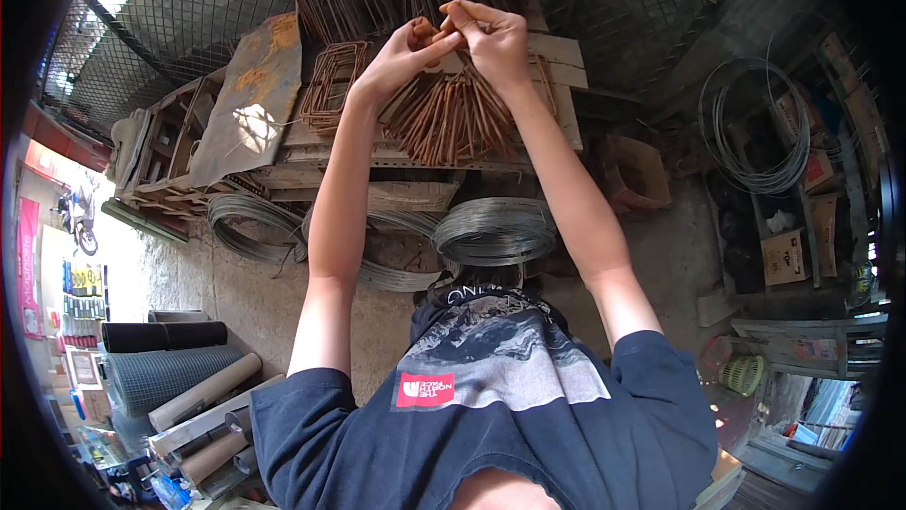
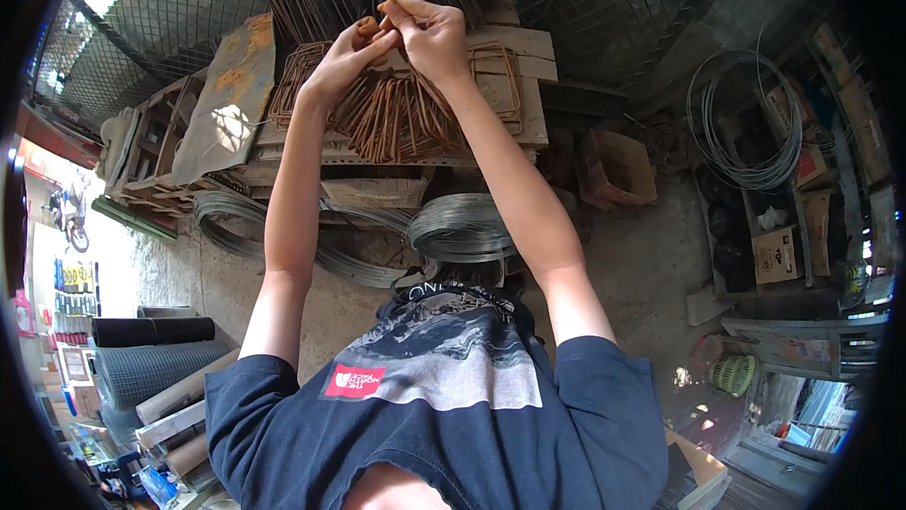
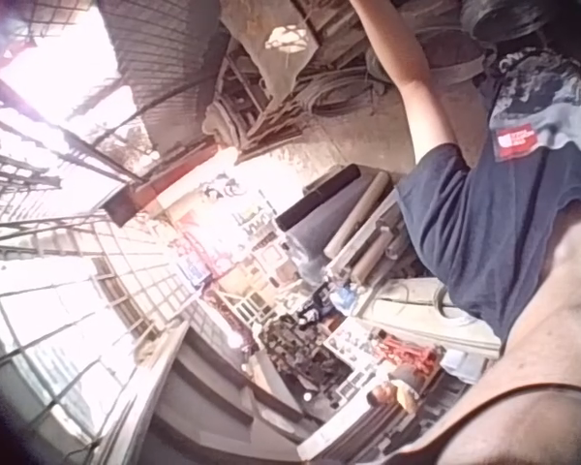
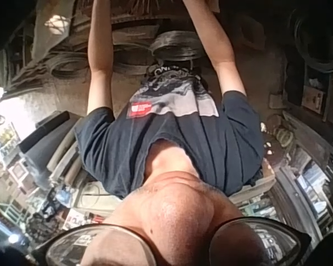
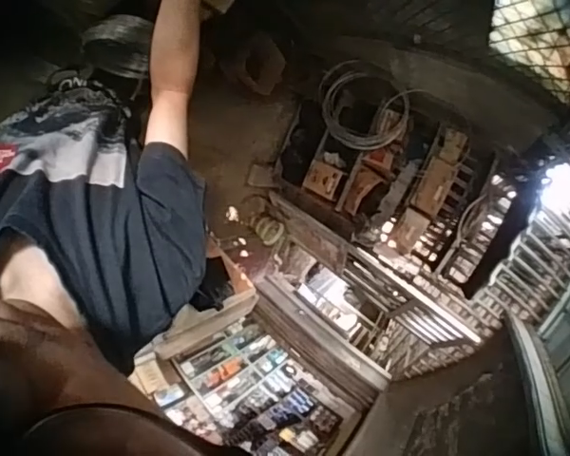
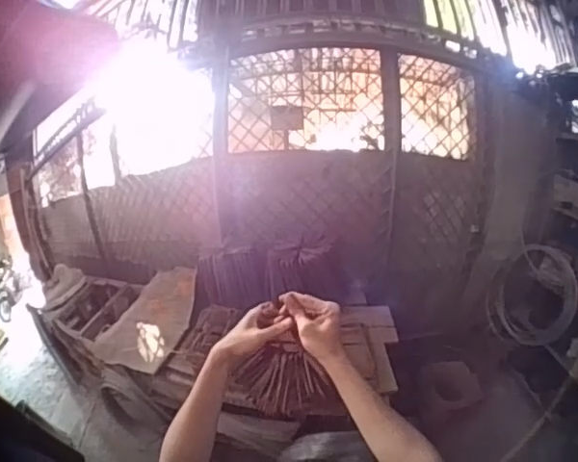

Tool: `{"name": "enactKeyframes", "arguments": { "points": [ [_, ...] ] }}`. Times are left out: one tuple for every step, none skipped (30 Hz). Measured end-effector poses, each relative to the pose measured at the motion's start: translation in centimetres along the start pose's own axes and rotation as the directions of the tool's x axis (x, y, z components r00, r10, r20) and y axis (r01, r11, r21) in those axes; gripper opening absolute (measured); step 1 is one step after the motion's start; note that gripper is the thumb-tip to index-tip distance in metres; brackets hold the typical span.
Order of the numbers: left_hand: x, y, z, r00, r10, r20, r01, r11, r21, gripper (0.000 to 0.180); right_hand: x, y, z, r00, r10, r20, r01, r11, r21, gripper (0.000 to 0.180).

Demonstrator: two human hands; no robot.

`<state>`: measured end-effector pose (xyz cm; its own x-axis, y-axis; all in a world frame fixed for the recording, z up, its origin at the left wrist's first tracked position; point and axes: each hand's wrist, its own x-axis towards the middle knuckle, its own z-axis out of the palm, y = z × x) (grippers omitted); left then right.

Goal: The recorder is picking up individual rusted steel rebar squares from a box and bundling them together by sliding them onto a single rebar piece.

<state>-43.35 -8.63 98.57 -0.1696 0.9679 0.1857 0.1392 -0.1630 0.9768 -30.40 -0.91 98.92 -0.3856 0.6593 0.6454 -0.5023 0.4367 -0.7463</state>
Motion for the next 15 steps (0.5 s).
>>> {"name": "enactKeyframes", "arguments": {
  "points": [
    [-0.5, 0.0, 0.2, 0.996, 0.092, -0.012, -0.092, 0.995, 0.038, 0.033, -0.3, -0.5, 0.4, 0.998, 0.062, -0.026, -0.058, 0.990, 0.132, 0.016],
    [-0.7, 0.3, 0.1, 0.996, 0.088, -0.020, -0.088, 0.995, 0.037, 0.033, -0.7, -1.0, 0.7, 0.998, 0.067, -0.019, -0.064, 0.989, 0.136, 0.016],
    [-0.8, 0.7, -0.1, 0.998, -0.017, -0.063, 0.005, 0.982, -0.188, 0.037, -1.2, -1.5, 1.0, 0.992, 0.117, -0.045, -0.107, 0.977, 0.187, 0.016],
    [-0.9, 1.2, -0.2, 0.989, -0.126, -0.079, 0.084, 0.910, -0.405, 0.046, -1.4, -1.9, 1.2, 0.983, 0.168, -0.071, -0.146, 0.960, 0.238, 0.016],
    [-0.8, 1.6, 0.5, 0.961, -0.189, -0.200, 0.071, 0.871, -0.486, 0.055, -1.5, -1.9, 1.4, 0.987, 0.157, -0.042, -0.143, 0.960, 0.240, 0.015],
    [-1.0, 2.1, 0.7, 0.960, -0.192, -0.206, 0.070, 0.872, -0.485, 0.055, -1.6, -2.1, 1.5, 0.986, 0.160, -0.037, -0.146, 0.959, 0.244, 0.015],
    [-1.2, 2.6, 0.8, 0.957, -0.196, -0.216, 0.087, 0.899, -0.429, 0.057, -1.6, -2.3, 1.6, 0.988, 0.150, -0.035, -0.138, 0.961, 0.241, 0.015],
    [-1.3, 2.9, 0.7, 0.954, -0.198, -0.225, 0.104, 0.922, -0.372, 0.058, -1.6, -2.5, 1.7, 0.990, 0.140, -0.034, -0.128, 0.963, 0.237, 0.015],
    [-1.1, 2.8, 0.4, 0.954, -0.198, -0.227, 0.103, 0.923, -0.370, 0.058, -1.4, -2.5, 1.9, 0.990, 0.139, -0.033, -0.127, 0.962, 0.240, 0.015],
    [-1.0, 2.8, -0.1, 0.955, -0.187, -0.229, 0.084, 0.914, -0.397, 0.058, -1.3, -2.5, 2.2, 0.991, 0.134, -0.025, -0.123, 0.957, 0.262, 0.015],
    [-1.1, 2.8, -0.5, 0.957, -0.175, -0.230, 0.063, 0.904, -0.423, 0.058, -1.3, -2.6, 2.5, 0.992, 0.128, -0.019, -0.118, 0.951, 0.284, 0.015],
    [-1.2, 2.8, -0.8, 0.956, -0.174, -0.234, 0.062, 0.905, -0.421, 0.058, -1.4, -2.7, 2.9, 0.992, 0.128, -0.016, -0.118, 0.951, 0.287, 0.015],
    [-1.0, 2.9, -1.1, 0.955, -0.187, -0.231, 0.079, 0.909, -0.410, 0.058, -1.4, -2.9, 3.2, 0.989, 0.143, -0.042, -0.123, 0.942, 0.311, 0.015],
    [-0.9, 3.1, -1.4, 0.953, -0.200, -0.228, 0.096, 0.912, -0.398, 0.058, -1.4, -3.0, 3.5, 0.985, 0.158, -0.068, -0.127, 0.934, 0.335, 0.015],
    [-0.8, 3.2, -1.5, 0.953, -0.195, -0.230, 0.091, 0.913, -0.397, 0.058, -1.5, -2.7, 3.5, 0.987, 0.154, -0.045, -0.132, 0.938, 0.320, 0.017]
  ]
}}
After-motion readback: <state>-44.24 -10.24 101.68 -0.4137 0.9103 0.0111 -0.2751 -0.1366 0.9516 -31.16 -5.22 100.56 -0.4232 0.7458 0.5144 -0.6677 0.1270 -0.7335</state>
